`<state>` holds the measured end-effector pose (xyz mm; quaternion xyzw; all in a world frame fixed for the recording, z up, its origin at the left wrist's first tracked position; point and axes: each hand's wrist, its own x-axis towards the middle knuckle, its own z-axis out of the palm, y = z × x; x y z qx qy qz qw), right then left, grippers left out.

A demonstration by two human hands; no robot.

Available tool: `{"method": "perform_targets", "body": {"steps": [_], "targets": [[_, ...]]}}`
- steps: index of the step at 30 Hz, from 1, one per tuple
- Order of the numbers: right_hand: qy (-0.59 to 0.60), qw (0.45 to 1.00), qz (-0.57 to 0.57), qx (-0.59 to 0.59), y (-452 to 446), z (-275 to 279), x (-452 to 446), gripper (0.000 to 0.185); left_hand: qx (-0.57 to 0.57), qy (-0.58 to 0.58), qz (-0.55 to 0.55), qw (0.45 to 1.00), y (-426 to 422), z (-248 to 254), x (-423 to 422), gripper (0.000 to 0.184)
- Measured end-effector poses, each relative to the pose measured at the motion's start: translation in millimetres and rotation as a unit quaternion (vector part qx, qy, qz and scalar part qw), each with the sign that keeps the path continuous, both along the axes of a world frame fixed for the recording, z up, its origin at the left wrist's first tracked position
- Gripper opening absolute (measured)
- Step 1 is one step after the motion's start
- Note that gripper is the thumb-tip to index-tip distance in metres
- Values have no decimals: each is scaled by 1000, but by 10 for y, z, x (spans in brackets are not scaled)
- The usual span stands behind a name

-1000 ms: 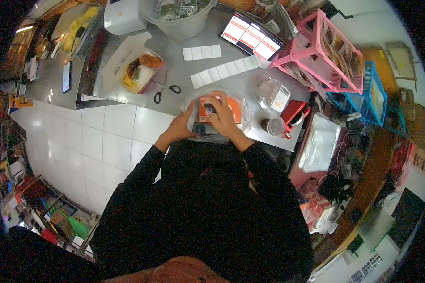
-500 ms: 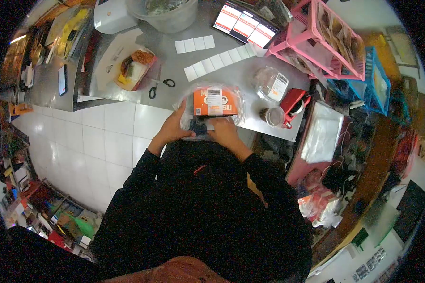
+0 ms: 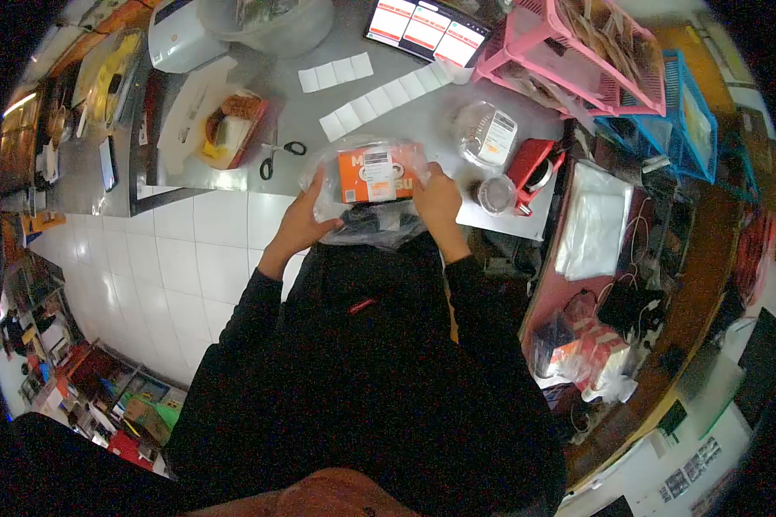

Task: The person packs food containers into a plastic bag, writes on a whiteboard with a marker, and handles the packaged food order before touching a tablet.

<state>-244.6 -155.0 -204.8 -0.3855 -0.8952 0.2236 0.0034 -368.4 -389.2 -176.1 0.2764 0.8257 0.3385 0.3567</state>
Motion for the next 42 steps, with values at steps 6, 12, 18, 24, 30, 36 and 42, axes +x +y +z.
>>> {"method": "perform_targets", "body": {"steps": [6, 12, 18, 24, 30, 36, 42], "targets": [[139, 974, 55, -173, 420, 1248, 134, 22, 100, 92, -10, 991, -94, 743, -301, 74], [128, 935, 162, -289, 369, 1703, -99, 23, 122, -50, 127, 983, -47, 1095, -416, 75], [57, 941, 205, -265, 231, 1705, -228, 26, -51, 60, 7, 997, -252, 1008, -508, 81], [119, 948, 160, -249, 252, 1913, -94, 24, 64, 98, -44, 992, -393, 1166, -582, 81], [15, 967, 152, -204, 280, 1848, 151, 27, 68, 91, -71, 991, -122, 1053, -523, 82], [34, 982, 134, -130, 285, 2019, 108, 34, 109, 39, -80, 990, -207, 1090, -729, 46], [222, 948, 78, -214, 408, 1605, -667, 28, 308, -76, 292, 902, -130, 478, -1197, 33]]}}
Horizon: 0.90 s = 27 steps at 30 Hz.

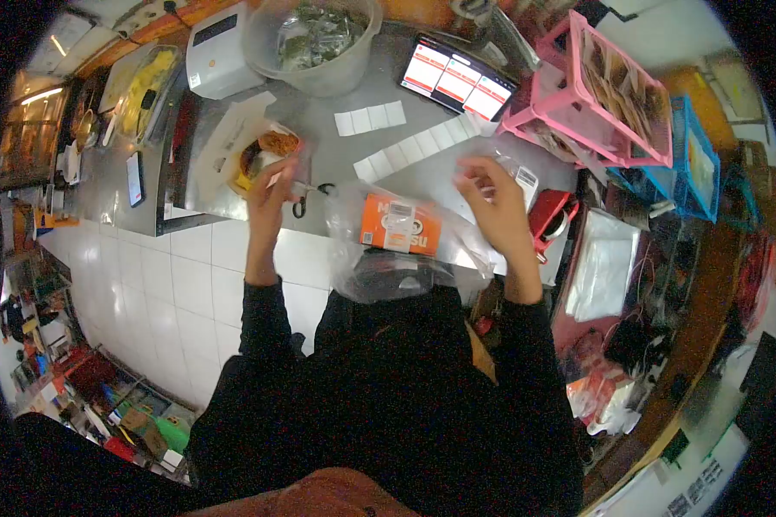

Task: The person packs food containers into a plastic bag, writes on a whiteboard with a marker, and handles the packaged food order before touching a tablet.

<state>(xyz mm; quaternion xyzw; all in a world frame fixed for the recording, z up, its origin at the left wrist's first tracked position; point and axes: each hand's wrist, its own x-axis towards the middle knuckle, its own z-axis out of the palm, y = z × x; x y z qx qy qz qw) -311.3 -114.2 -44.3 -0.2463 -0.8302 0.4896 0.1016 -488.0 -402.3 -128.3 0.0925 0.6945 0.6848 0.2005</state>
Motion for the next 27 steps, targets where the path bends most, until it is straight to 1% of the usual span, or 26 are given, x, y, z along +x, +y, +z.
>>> {"method": "perform_targets", "body": {"steps": [2, 4, 6, 8, 9, 10, 11, 12, 13, 14, 15, 17, 18, 19, 21, 22, 25, 27], "targets": [[-15, 999, 37, -9, -90, -93, -256, 26, -59, -75, 57, 994, 225, -650, -254, 34], [0, 997, 71, -27, -279, -31, -401, 26, -210, 58, 21, 976, 496, -1304, -569, 37], [22, 996, 87, -24, -440, 5, -461, 26, -325, 116, 64, 936, 849, -1495, -688, 36], [16, 997, 77, -19, -494, -2, -427, 27, -340, 135, 73, 928, 997, -1962, -827, 37], [15, 997, 72, -13, -488, 10, -409, 27, -344, 145, 78, 924, 1103, -2004, -874, 37], [7, 997, 69, -34, -463, 41, -367, 27, -309, 145, 81, 936, 1173, -2051, -912, 33], [-8, 997, 58, -59, -413, 47, -308, 27, -273, 145, 82, 948, 1217, -2014, -917, 29], [-22, 995, 44, -84, -343, 26, -231, 27, -236, 145, 80, 957, 1287, -1864, -883, 25], [-34, 993, 28, -110, -269, -19, -158, 26, -178, 263, 87, 944, 1364, -1708, -820, 22], [-24, 987, 1, -158, -200, -126, -89, 26, -115, 376, 92, 915, 1393, -1315, -707, 20], [-7, 980, -19, -197, -179, -91, -84, 26, -49, 483, 99, 869, 1391, -901, -569, 19], [24, 960, -56, -274, -258, -16, -124, 28, 47, 565, 23, 823, 1320, -193, -140, 18], [72, 944, -62, -317, -334, 88, -182, 27, 65, 598, 0, 799, 1236, 85, 40, 19], [101, 936, -68, -329, -376, 102, -186, 27, 82, 631, -21, 771, 1164, 294, 168, 21], [161, 918, -76, -354, -414, 130, -182, 25, 89, 640, -43, 762, 1070, 517, 283, 21], [197, 916, -59, -346, -399, 175, -165, 22, 91, 645, -54, 757, 1038, 594, 300, 22], [181, 911, -76, -362, -433, 437, -143, 23, 83, 660, -54, 745, 960, 763, 285, 25], [179, 896, -80, -398, -476, 545, -132, 24, 91, 678, -57, 727, 915, 819, 297, 25]]}}
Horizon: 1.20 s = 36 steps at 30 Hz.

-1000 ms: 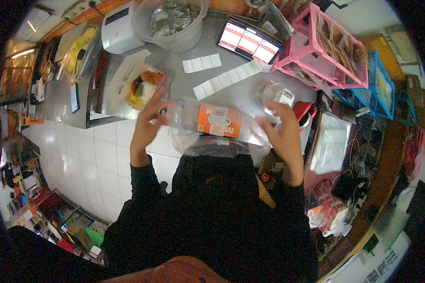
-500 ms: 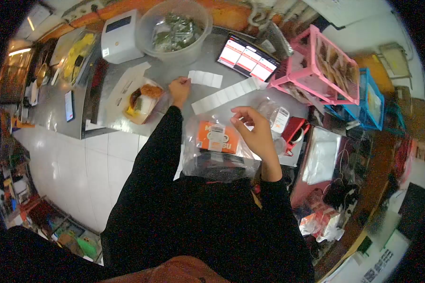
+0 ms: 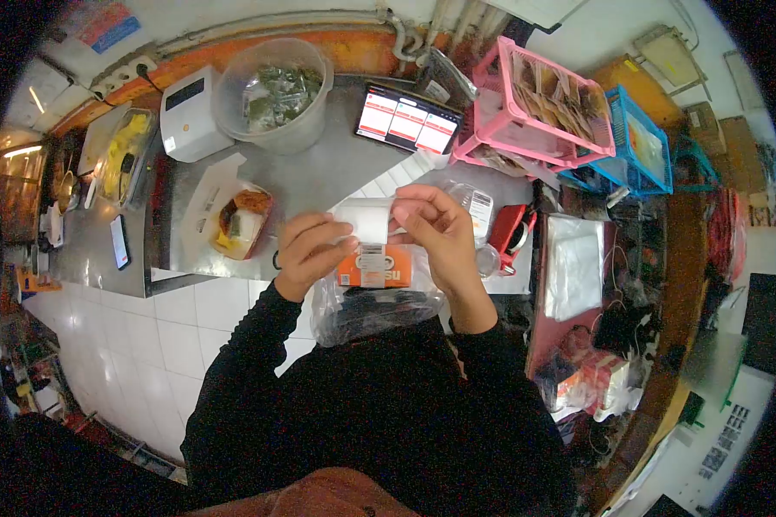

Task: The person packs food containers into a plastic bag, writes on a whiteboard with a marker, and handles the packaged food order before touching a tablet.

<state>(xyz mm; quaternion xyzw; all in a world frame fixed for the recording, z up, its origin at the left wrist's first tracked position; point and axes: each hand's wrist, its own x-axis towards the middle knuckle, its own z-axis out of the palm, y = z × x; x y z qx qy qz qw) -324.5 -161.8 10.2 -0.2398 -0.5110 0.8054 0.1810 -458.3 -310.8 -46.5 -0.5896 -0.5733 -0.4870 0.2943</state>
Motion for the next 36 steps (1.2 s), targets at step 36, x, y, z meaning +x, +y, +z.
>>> {"method": "perform_targets", "body": {"steps": [36], "targets": [[-40, 998, 48, -15, -230, -1, 117, 53, -95, -233, -116, 961, -76, 284, 172, 17]]}}
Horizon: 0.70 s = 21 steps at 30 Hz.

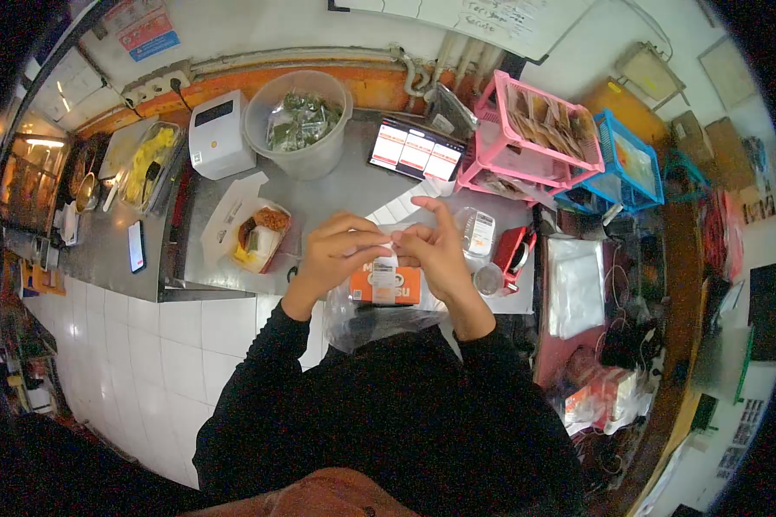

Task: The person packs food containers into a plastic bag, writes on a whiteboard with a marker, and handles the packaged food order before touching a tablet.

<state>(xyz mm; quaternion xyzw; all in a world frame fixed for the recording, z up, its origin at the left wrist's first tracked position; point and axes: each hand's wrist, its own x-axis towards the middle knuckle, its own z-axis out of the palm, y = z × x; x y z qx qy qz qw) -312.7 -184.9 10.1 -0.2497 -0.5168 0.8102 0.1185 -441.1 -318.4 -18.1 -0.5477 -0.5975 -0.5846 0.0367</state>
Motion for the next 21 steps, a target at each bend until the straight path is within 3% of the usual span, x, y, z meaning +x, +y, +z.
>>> {"method": "perform_targets", "body": {"steps": [10, 13, 16, 18, 21], "targets": [[-5, 1000, -10, -1, -99, 2, -49, 53, -30, 13, -37, 999, -151, 167, -75, 14], [10, 999, -32, 28, -27, -113, -121, 47, 9, 16, -51, 999, -222, 206, -63, 14], [20, 995, -73, 72, 104, -330, -376, 39, 90, -141, -25, 986, -296, 51, -42, 14], [40, 988, -85, 121, 287, -634, -610, 36, 129, -299, 63, 943, -275, -114, -69, 16], [31, 912, -35, 408, 403, -890, -896, 29, 194, -510, 117, 830, -135, -231, -99, 22]]}}
